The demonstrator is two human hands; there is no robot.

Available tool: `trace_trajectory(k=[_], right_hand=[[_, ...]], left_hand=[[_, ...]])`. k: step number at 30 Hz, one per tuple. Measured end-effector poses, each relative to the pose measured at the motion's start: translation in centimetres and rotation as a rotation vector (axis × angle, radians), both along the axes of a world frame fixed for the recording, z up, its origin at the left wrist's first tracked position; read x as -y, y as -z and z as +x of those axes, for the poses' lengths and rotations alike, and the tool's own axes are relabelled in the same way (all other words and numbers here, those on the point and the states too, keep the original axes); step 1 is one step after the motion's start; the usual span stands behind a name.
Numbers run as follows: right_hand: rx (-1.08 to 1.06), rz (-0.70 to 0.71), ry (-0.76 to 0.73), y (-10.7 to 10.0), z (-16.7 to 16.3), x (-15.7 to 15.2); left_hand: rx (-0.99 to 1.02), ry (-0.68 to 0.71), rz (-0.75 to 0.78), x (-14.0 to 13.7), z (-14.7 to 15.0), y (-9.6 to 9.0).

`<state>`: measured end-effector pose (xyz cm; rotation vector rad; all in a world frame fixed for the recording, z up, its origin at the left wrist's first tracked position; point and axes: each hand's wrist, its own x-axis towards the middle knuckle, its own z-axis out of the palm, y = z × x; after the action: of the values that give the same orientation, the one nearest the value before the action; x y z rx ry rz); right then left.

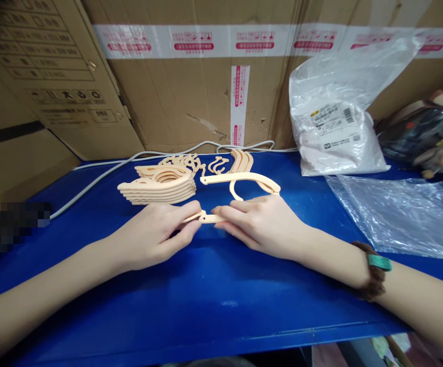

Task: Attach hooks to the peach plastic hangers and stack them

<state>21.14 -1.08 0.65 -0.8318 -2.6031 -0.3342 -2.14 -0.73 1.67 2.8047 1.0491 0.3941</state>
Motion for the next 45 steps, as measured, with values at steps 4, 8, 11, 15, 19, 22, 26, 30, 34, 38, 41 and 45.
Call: trace_trajectory(k=[4, 8, 11, 15, 19, 22, 26, 30, 34, 38, 41, 45], right_hand=[[0.004, 0.000, -0.013, 0.1, 0.0, 0.1], [0.002, -0.024, -0.021, 0.1, 0.0, 0.1], [0.001, -0.063, -0.026, 0.1, 0.0, 0.1], [-0.020, -0.176, -0.019, 0.2, 0.1, -0.1], [-0.039, -0.239, -0.008, 0.3, 0.1, -0.2], [-0.036, -0.287, -0.015, 0.2, 0.0, -0.2], [-0.052, -0.453, -0.036, -0.1, -0.1, -0.2], [-0.049, -0.541, -0.019, -0.2, -0.1, -0.3], [-0.067, -0.576, -0.047, -0.4, -0.1, -0.3], [-0.109, -0.614, -0.069, -0.7, -0.1, -0.3], [-0.088, -0.592, -0.057, -0.6, 0.0, -0.3], [-0.020, -0.516, -0.019, -0.4, 0.0, -0.3]], left_hand=[[-0.120, -0.020, 0.120, -0.1, 0.0, 0.1], [-0.204, 0.010, 0.379, -0.2, -0.1, 0.5], [-0.192, 0.053, 0.529, -0.3, -0.2, 0.8], [-0.212, 0.084, 0.579, -0.5, -0.2, 0.8], [-0.237, 0.105, 0.600, -0.5, -0.2, 0.7], [-0.270, 0.109, 0.674, -0.4, -0.1, 0.8], [-0.311, 0.110, 0.771, -0.1, -0.1, 1.1], [-0.306, 0.118, 0.804, 0.0, -0.1, 1.1], [-0.287, 0.117, 0.842, -0.1, 0.0, 1.0], [-0.271, 0.117, 0.885, 0.0, 0.0, 0.8], [-0.256, 0.116, 0.885, 0.1, 0.1, 0.6], [-0.243, 0.114, 0.840, 0.2, 0.2, 0.4]])
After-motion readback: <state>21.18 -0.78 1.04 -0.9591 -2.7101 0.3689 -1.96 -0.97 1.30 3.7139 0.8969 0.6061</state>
